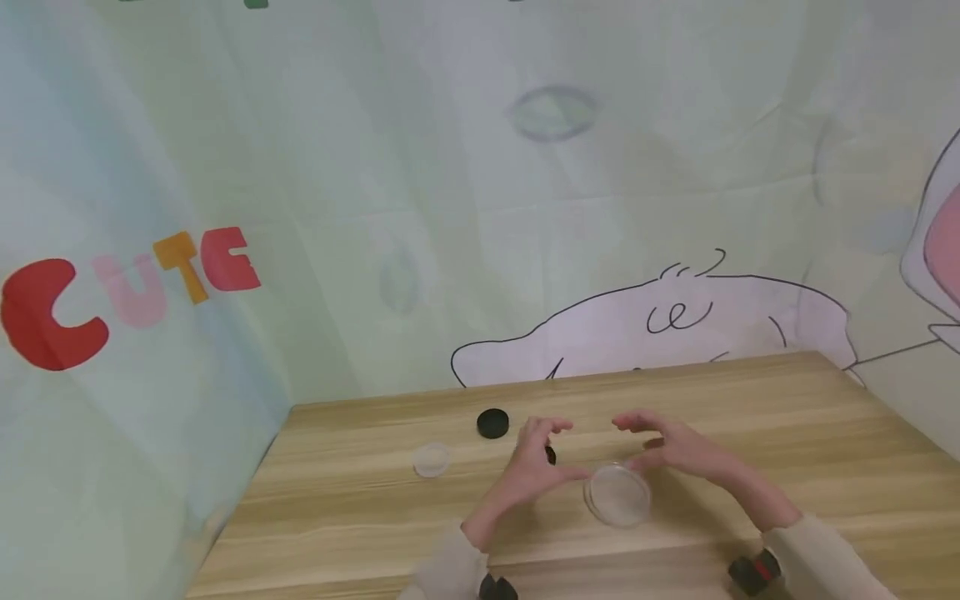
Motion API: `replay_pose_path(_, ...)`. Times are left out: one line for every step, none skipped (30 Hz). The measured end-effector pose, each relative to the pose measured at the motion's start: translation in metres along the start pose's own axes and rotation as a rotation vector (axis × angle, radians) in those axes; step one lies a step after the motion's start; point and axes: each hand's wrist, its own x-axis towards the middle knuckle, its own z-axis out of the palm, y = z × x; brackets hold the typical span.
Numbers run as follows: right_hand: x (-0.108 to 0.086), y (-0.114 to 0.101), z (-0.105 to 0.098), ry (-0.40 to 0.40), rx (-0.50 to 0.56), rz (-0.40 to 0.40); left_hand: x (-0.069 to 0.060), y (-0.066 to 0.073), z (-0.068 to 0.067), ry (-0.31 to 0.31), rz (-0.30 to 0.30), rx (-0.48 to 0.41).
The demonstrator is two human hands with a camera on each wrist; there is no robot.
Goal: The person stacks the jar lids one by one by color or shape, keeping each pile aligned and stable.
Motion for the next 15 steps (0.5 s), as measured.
replay_pose_path(0.009, -0.008, 0.002, 0.014, 0.006, -0.005, 0.001, -0.001, -0.01, 0.026, -0.005, -0.015)
replay_pose_path(0.018, -0.016, 0.005, 0.021, 0.015, -0.005, 0.001, -0.002, -0.021, 0.056, -0.014, -0.02)
replay_pose_path(0.028, -0.025, 0.008, 0.028, 0.024, 0.0, 0.001, -0.005, -0.032, 0.083, -0.02, -0.021)
replay_pose_path(0.037, -0.033, 0.013, 0.031, 0.031, -0.001, 0.0, -0.007, -0.042, 0.11, -0.036, -0.023)
replay_pose_path(0.047, -0.04, 0.019, 0.032, 0.047, 0.003, -0.001, -0.011, -0.054, 0.129, -0.052, -0.016)
replay_pose_path(0.056, -0.047, 0.027, 0.032, 0.063, 0.006, -0.004, -0.015, -0.064, 0.149, -0.071, -0.009)
replay_pose_path(0.065, -0.054, 0.036, 0.031, 0.075, 0.004, -0.007, -0.02, -0.075, 0.165, -0.088, 0.0)
replay_pose_path(0.075, -0.06, 0.046, 0.028, 0.089, -0.001, -0.01, -0.026, -0.086, 0.18, -0.105, 0.015)
replay_pose_path(0.083, -0.066, 0.057, 0.021, 0.102, -0.005, -0.014, -0.032, -0.096, 0.191, -0.123, 0.023)
replay_pose_path(0.092, -0.072, 0.069, 0.013, 0.114, -0.004, -0.019, -0.038, -0.106, 0.197, -0.142, 0.035)
replay_pose_path(0.099, -0.077, 0.081, 0.003, 0.13, 0.0, -0.023, -0.044, -0.117, 0.2, -0.159, 0.047)
replay_pose_path(0.106, -0.082, 0.093, -0.01, 0.137, -0.001, -0.028, -0.05, -0.127, 0.201, -0.181, 0.056)
replay_pose_path(0.112, -0.087, 0.105, -0.024, 0.144, 0.002, -0.032, -0.055, -0.136, 0.196, -0.2, 0.068)
replay_pose_path(0.117, -0.091, 0.116, -0.038, 0.148, 0.009, -0.036, -0.06, -0.145, 0.187, -0.218, 0.082)
replay_pose_path(0.121, -0.094, 0.126, -0.051, 0.16, 0.013, -0.04, -0.065, -0.153, 0.18, -0.233, 0.087)
